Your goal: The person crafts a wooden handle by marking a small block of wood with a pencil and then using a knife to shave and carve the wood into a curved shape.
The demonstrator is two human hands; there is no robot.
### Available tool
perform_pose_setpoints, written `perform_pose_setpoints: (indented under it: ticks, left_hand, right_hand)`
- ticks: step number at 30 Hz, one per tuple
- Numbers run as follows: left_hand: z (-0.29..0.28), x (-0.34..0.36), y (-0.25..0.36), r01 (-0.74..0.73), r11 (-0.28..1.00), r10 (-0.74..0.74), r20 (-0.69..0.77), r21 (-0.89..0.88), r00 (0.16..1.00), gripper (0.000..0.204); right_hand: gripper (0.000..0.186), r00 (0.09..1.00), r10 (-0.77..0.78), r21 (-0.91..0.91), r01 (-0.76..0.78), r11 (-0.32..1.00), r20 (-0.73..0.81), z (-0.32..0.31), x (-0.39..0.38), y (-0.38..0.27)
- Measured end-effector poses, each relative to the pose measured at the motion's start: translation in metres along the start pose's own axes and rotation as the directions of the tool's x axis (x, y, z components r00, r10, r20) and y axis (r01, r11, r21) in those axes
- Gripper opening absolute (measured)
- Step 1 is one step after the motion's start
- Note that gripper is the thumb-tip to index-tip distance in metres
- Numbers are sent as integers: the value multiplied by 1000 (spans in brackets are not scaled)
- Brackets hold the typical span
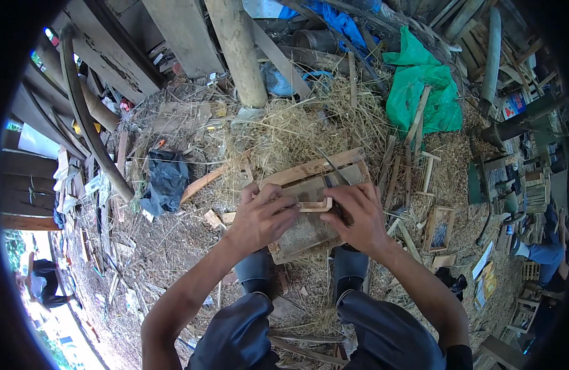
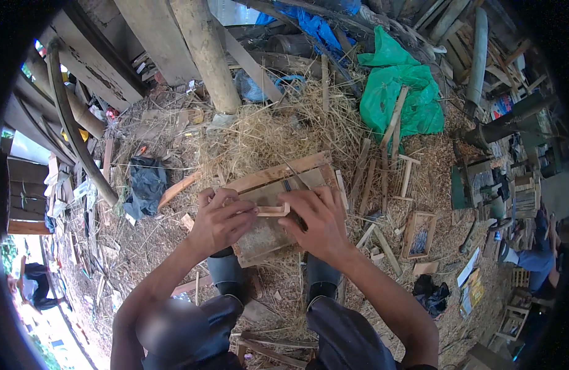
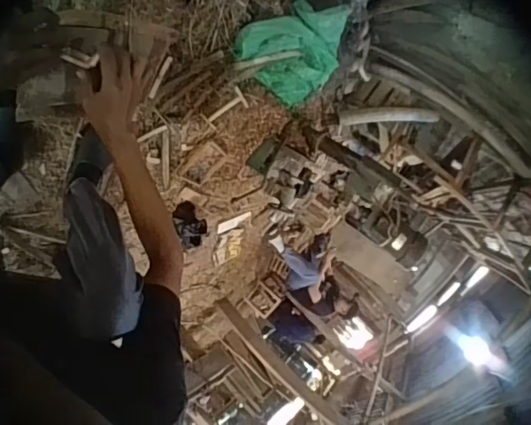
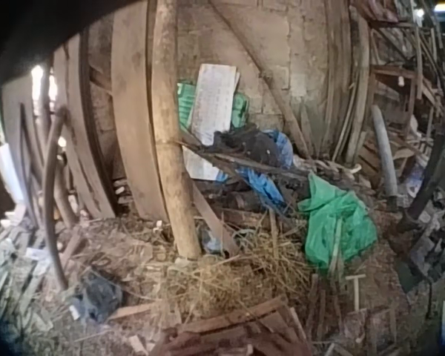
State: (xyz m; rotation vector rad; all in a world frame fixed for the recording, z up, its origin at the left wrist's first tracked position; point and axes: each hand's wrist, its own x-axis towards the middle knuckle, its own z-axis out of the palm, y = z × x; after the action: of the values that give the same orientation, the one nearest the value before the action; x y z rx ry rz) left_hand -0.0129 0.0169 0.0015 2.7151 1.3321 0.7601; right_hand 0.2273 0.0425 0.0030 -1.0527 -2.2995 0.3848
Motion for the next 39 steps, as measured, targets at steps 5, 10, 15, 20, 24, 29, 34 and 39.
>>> perform_pose_setpoints:
  ticks: [5,10,15,20,24,29,34,39]
  left_hand:
    - [1,-4,0,28,1000,-28,-9,-9,1000,14]
    - [1,1,1,17,1000,-17,-5,-8,1000,14]
    - [-2,-2,0,23,1000,-23,5,15,1000,15]
    - [-12,-2,8,245,959,-261,-113,-140,959,18]
    - [-11,-23,3,649,582,-758,-36,-490,652,14]
    - [-21,-13,12,730,495,-780,129,-471,612,19]
    - [-11,-11,21,750,371,-804,215,-548,555,22]
    - [-8,-7,28,794,238,-855,267,-559,445,25]
  right_hand:
    - [43,984,178,66,-176,982,-22,0,-2,-2]
    - [40,990,143,22,-143,989,12,1,-1,3]
    - [33,990,119,-16,-118,993,76,-5,7,-4]
    - [29,987,83,-92,-71,993,136,-11,11,-6]
    - [30,983,100,-97,-86,992,153,-12,11,-7]
    - [29,983,86,-112,-68,991,160,-12,15,-9]
    - [29,982,112,-87,-99,991,153,-10,13,-8]
    - [29,974,195,-36,-192,981,112,-7,8,-11]
